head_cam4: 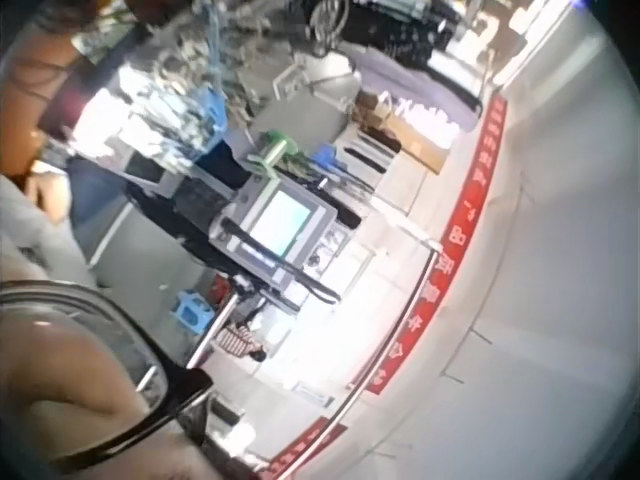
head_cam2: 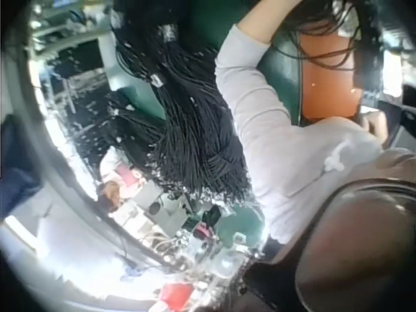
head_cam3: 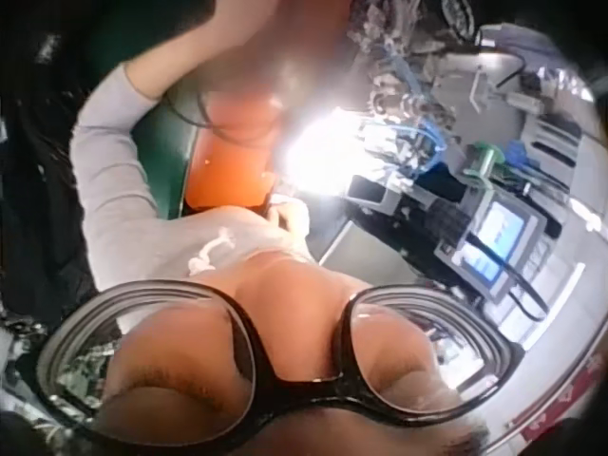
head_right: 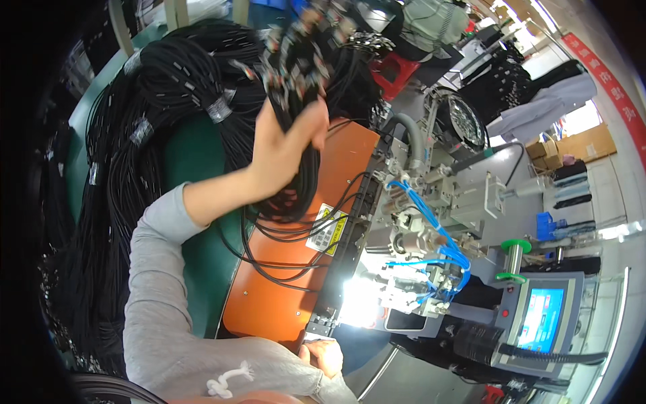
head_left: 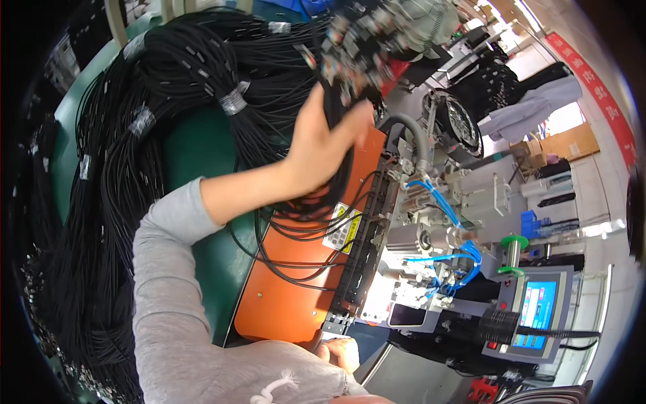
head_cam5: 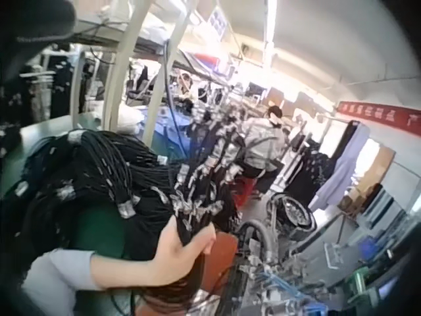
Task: The person repeatedly strips the ends of black cables and crimps them using a handheld crimping tool. They handle the wires one at a time, feeding them into the tool and releasing the finished pieces onto the workbench.
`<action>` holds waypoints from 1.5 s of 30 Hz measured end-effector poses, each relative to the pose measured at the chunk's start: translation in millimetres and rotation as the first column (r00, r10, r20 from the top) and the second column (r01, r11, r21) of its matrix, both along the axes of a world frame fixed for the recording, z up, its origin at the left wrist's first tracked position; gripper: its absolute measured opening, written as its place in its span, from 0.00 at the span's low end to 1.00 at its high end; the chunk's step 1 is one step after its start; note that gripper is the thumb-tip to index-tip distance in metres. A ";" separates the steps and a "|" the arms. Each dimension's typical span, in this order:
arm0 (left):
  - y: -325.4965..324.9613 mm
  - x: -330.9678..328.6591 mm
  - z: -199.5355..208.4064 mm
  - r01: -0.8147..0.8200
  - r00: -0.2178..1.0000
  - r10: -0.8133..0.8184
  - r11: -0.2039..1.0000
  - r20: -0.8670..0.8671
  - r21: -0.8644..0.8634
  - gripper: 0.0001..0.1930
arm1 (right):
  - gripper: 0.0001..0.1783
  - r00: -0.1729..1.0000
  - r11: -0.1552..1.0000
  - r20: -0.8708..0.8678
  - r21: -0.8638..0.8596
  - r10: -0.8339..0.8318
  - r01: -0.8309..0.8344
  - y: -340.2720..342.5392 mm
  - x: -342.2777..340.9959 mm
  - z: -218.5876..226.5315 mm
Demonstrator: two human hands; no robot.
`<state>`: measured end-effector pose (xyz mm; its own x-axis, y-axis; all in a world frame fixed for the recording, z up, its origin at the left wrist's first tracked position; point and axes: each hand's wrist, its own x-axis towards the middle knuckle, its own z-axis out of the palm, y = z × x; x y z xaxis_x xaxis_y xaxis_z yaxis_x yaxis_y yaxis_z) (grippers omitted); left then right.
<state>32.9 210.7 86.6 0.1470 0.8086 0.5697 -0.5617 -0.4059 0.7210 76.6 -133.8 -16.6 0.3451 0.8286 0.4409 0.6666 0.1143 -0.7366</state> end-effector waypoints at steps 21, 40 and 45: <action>253.2 113.3 27.7 0.286 0.365 0.473 0.762 -0.802 0.580 0.21 | 0.04 0.928 0.997 -0.372 0.070 0.002 0.025 18.8 1.5 15.0; -6.9 -77.8 49.5 0.458 0.175 0.000 0.885 -0.985 0.081 0.26 | 0.47 -0.455 -0.428 -0.012 0.363 -0.890 0.828 -197.7 383.9 51.2; -47.0 -80.5 63.4 0.444 0.099 0.008 0.895 -0.995 0.051 0.27 | 0.36 -0.251 -0.231 0.040 0.273 -0.967 0.934 -222.2 375.8 54.7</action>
<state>-47.5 163.7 150.1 0.8808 0.4701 -0.0566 0.4066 -0.6896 0.5992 452.4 -356.0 38.1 0.5750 -0.4781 0.6639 0.1274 -0.7492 -0.6499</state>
